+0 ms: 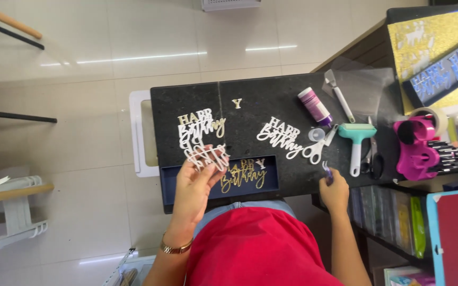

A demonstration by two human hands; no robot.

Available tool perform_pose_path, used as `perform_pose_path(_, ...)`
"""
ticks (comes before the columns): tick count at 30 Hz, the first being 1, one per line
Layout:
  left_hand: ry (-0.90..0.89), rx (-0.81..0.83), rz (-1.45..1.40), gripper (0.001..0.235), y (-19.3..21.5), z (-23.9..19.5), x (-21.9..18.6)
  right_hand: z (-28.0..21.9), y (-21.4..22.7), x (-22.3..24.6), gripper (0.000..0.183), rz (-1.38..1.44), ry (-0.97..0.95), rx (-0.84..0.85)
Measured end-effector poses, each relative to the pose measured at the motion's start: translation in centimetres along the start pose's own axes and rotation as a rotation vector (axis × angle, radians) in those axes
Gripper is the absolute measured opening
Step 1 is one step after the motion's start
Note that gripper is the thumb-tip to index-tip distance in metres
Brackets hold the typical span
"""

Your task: Applying liquid glue to the back of intricate paper birthday cutouts for crafting.

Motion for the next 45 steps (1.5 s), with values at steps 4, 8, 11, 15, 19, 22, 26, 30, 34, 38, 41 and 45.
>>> perform_pose_path(4, -0.062, -0.056, -0.007, 0.037, -0.9, 0.0, 0.6, 3.1, 0.7, -0.5, 0.044, 0.186, 0.088, -0.261)
perform_pose_path(8, -0.090, -0.105, 0.032, 0.036, -1.3, -0.4, 1.6, 5.1, 1.1, 0.4, 0.042, 0.092, 0.194, -0.386)
perform_pose_path(11, -0.102, -0.149, 0.008, 0.036, -1.5, -0.7, 2.3, 7.2, 3.8, 3.8, 0.033, -0.132, 0.297, -0.708)
perform_pose_path(15, -0.124, -0.074, 0.050, 0.040, -2.5, -1.9, 2.7, 13.1, 6.2, 10.1, 0.045, -0.162, 0.531, -0.652)
perform_pose_path(19, -0.137, 0.049, 0.029, 0.046, -3.9, -3.0, 2.4, 18.7, 5.6, 14.5, 0.056, -0.414, 0.473, -0.188)
perform_pose_path(22, -0.170, 0.167, 0.063, 0.049, -5.1, -4.0, 1.9, 18.9, 6.6, 16.3, 0.047, -0.556, 0.446, -0.101)
perform_pose_path(26, -0.245, 0.174, 0.245, 0.046, -7.1, -5.6, 0.1, 14.3, 12.8, 17.9, 0.040, -0.304, 0.500, -0.304)
perform_pose_path(30, -0.272, 0.230, 0.356, 0.037, -9.2, -6.9, -0.7, 2.8, 21.1, 18.4, 0.042, 0.969, 0.704, -0.366)
perform_pose_path(34, -0.413, 0.394, 0.347, 0.040, -12.3, -8.3, -1.8, -2.7, 22.6, 14.6, 0.067, 1.682, 1.168, -0.237)
perform_pose_path(38, -0.463, 0.376, 0.591, 0.043, -12.9, -8.8, -1.6, -4.1, 22.6, 12.3, 0.109, 1.615, 1.444, -0.274)
perform_pose_path(41, -0.577, 0.436, 0.603, 0.044, -13.8, -9.5, -1.9, -9.3, 24.8, 17.0, 0.062, 1.607, 1.271, -0.558)
perform_pose_path(45, -0.638, 0.469, 0.666, 0.044, -13.9, -9.8, -1.6, -10.0, 24.9, 17.1, 0.066, 1.323, 1.287, -0.571)
Point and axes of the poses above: each hand's wrist, its own z-axis towards the middle knuckle, its own y-axis out of the back of the hand, x = y × z, the point moved 3 cm from there along z, towards the middle knuckle, and after that the axes turned 15 degrees about -z, right-handed, at the moved point
